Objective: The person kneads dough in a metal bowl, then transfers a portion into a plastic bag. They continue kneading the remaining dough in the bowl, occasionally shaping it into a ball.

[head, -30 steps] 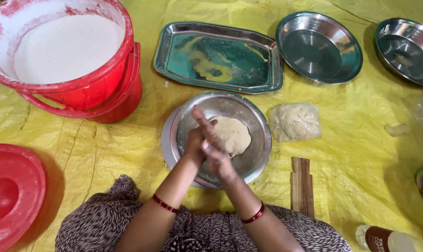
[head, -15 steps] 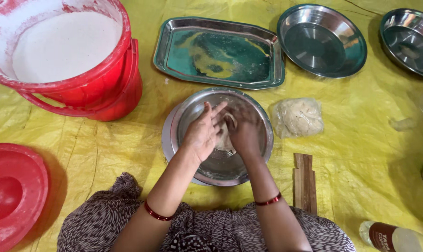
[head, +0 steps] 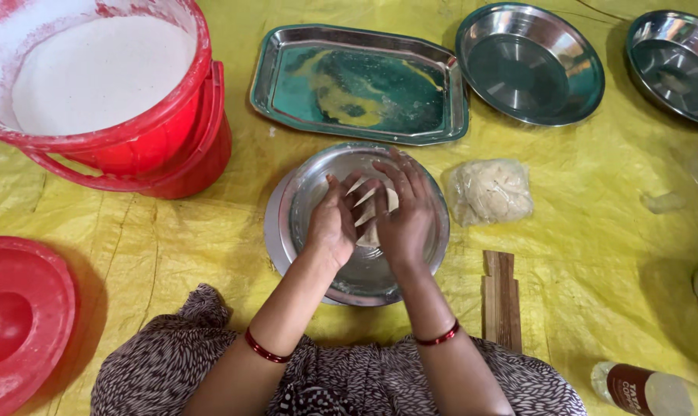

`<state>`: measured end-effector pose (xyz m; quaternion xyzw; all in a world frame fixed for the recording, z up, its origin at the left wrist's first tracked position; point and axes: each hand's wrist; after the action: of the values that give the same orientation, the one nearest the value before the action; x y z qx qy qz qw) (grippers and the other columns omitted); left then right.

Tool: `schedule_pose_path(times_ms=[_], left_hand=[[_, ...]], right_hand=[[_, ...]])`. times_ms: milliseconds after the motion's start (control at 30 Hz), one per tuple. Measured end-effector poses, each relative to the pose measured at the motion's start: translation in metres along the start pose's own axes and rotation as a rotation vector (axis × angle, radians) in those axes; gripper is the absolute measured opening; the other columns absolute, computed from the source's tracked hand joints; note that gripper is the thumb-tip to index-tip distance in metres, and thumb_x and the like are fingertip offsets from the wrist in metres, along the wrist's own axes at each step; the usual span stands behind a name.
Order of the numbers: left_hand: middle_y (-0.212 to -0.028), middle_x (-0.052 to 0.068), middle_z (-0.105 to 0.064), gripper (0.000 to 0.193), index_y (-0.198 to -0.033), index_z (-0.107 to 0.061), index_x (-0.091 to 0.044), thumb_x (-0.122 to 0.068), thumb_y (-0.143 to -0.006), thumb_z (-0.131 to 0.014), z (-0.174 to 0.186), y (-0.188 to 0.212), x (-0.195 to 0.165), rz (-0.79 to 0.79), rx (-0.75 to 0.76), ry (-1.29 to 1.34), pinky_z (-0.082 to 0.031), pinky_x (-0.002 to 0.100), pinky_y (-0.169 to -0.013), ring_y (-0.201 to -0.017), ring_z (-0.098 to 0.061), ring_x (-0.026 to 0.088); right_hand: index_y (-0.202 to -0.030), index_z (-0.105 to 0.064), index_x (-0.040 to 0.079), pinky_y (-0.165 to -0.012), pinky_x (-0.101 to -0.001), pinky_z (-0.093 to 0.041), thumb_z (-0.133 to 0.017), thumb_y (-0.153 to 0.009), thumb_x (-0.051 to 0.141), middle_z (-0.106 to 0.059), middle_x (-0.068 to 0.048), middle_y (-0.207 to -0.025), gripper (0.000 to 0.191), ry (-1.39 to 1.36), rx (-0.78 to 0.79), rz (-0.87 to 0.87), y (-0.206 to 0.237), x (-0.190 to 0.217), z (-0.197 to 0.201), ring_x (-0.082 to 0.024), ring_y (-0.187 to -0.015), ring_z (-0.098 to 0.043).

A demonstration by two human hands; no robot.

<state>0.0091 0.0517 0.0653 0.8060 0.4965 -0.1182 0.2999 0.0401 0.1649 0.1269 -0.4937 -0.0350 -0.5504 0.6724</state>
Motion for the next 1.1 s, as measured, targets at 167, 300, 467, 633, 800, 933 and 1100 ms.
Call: schedule_pose_path(times_ms=[167, 300, 467, 633, 800, 933, 1100], left_hand=[[-0.149, 0.017, -0.054, 0.085, -0.15, -0.047, -0.011, -0.076, -0.098, -0.028, -0.007, 0.014, -0.004, 0.093, 0.265, 0.152, -0.036, 0.055, -0.118, -0.138, -0.051, 0.032], [-0.15, 0.018, -0.049, 0.095, -0.152, -0.038, -0.019, -0.086, -0.085, -0.034, -0.011, 0.021, -0.017, 0.145, 0.426, 0.236, -0.038, 0.058, -0.112, -0.141, -0.046, 0.036], [-0.15, 0.02, -0.052, 0.101, -0.161, -0.032, -0.022, -0.087, -0.085, -0.042, -0.011, 0.02, -0.022, 0.132, 0.374, 0.24, -0.042, 0.048, -0.113, -0.119, -0.056, 0.024], [-0.15, 0.025, -0.052, 0.107, -0.164, -0.025, -0.021, -0.087, -0.081, -0.042, -0.006, 0.02, -0.021, 0.11, 0.309, 0.212, -0.051, 0.04, -0.106, -0.132, -0.059, 0.035], [-0.155, 0.022, -0.046, 0.111, -0.161, -0.01, -0.025, -0.089, -0.074, -0.037, -0.006, 0.019, -0.027, 0.109, 0.245, 0.139, -0.06, 0.039, -0.097, -0.129, -0.061, 0.031], [-0.159, 0.025, -0.045, 0.115, -0.167, -0.009, -0.021, -0.091, -0.081, -0.04, -0.006, 0.018, -0.026, 0.054, 0.318, 0.119, -0.059, 0.034, -0.089, -0.129, -0.06, 0.031], [-0.155, 0.022, -0.045, 0.118, -0.165, -0.011, -0.022, -0.089, -0.072, -0.04, -0.005, 0.019, -0.026, 0.074, 0.233, 0.1, -0.063, 0.039, -0.095, -0.129, -0.061, 0.03]], right_hand=[[-0.134, -0.06, 0.008, -0.116, -0.0496, -0.037, -0.074, -0.089, 0.01, -0.059, -0.014, -0.141, 0.047, -0.327, 0.246, 0.009, 0.009, 0.023, -0.003, -0.037, -0.136, -0.05], [-0.128, -0.068, 0.008, -0.112, -0.05, -0.04, -0.079, -0.082, 0.006, -0.064, -0.016, -0.137, 0.047, 0.101, 0.148, 0.134, -0.008, 0.012, 0.004, -0.039, -0.136, -0.049], [-0.106, -0.077, 0.015, -0.087, -0.0323, -0.06, -0.08, -0.079, 0.005, -0.077, -0.004, -0.108, 0.028, -0.225, 0.264, 0.034, -0.008, 0.003, 0.023, -0.021, -0.102, -0.073], [-0.107, -0.076, 0.008, -0.06, -0.0316, -0.056, -0.088, -0.071, 0.01, -0.073, -0.007, -0.085, 0.038, -0.143, 0.469, -0.013, 0.001, 0.019, 0.02, -0.019, -0.063, -0.069], [-0.106, -0.073, 0.009, -0.068, -0.0327, -0.06, -0.085, -0.076, 0.01, -0.074, -0.007, -0.092, 0.032, -0.148, 0.525, -0.005, -0.003, 0.021, 0.019, -0.019, -0.077, -0.075], [-0.112, -0.071, 0.009, -0.073, -0.0335, -0.061, -0.083, -0.078, 0.01, -0.073, -0.009, -0.1, 0.037, -0.185, 0.538, 0.033, -0.002, 0.017, 0.02, -0.022, -0.084, -0.076], [-0.117, -0.069, 0.01, -0.073, -0.0358, -0.061, -0.084, -0.075, 0.01, -0.073, -0.01, -0.1, 0.045, -0.159, 0.561, -0.012, 0.0, 0.016, 0.018, -0.024, -0.086, -0.076]])
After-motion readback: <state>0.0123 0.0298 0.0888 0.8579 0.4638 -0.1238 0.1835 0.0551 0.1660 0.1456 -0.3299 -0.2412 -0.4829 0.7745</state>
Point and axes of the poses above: each hand's wrist, its own y-axis away from the middle knuckle, its own z-axis out of the back of the hand, x = y × z
